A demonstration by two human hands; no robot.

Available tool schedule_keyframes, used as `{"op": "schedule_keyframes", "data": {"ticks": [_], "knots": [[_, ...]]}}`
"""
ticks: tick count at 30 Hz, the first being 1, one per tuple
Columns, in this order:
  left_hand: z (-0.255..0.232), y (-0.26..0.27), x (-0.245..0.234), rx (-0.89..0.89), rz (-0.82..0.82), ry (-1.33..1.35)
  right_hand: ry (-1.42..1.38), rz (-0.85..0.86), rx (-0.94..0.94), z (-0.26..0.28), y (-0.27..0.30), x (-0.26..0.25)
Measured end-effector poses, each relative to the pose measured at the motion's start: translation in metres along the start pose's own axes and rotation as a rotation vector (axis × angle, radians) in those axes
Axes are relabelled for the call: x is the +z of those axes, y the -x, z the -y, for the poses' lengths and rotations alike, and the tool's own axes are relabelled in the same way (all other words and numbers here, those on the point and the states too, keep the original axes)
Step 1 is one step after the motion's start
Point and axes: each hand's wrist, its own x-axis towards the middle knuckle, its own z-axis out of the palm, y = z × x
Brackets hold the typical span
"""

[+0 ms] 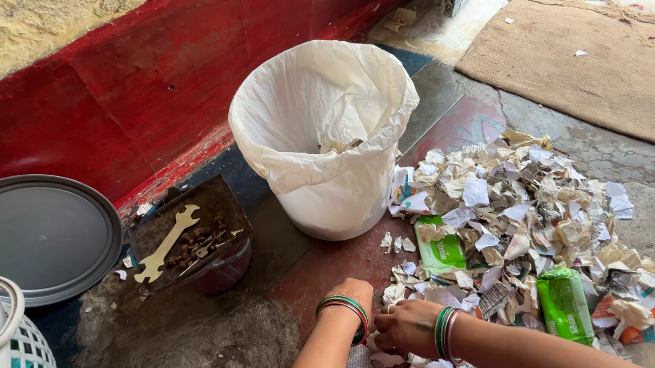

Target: The person sits on the floor and sorts through a pile of shredded paper and small metal pieces. They pick up individual items, place metal pieces into a small container, and transfer paper scraps into a white bucket lined with a plastic bag.

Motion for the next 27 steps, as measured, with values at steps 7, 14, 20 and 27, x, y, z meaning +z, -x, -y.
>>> {"op": "schedule_keyframes", "data": {"ticks": [7,14,20,27], "knots": [[0.024,-0.011,0.004,0.027,0.006,0.334,-0.238,0.077,0.526,-0.038,-0.001,-0.017],[0.058,-0.026,-0.013,0.086,-0.273,0.873,-0.472,-0.441,0.657,-0.043,-0.037,-0.067],[0.120,0.016,-0.087,0.129,-0.434,1.289,-0.933,-0.742,0.670,-0.028,-0.111,-0.108],[0.180,0.085,-0.122,-0.114,-0.757,1.336,-1.160,-0.746,0.413,-0.011,-0.191,-0.132]]}}
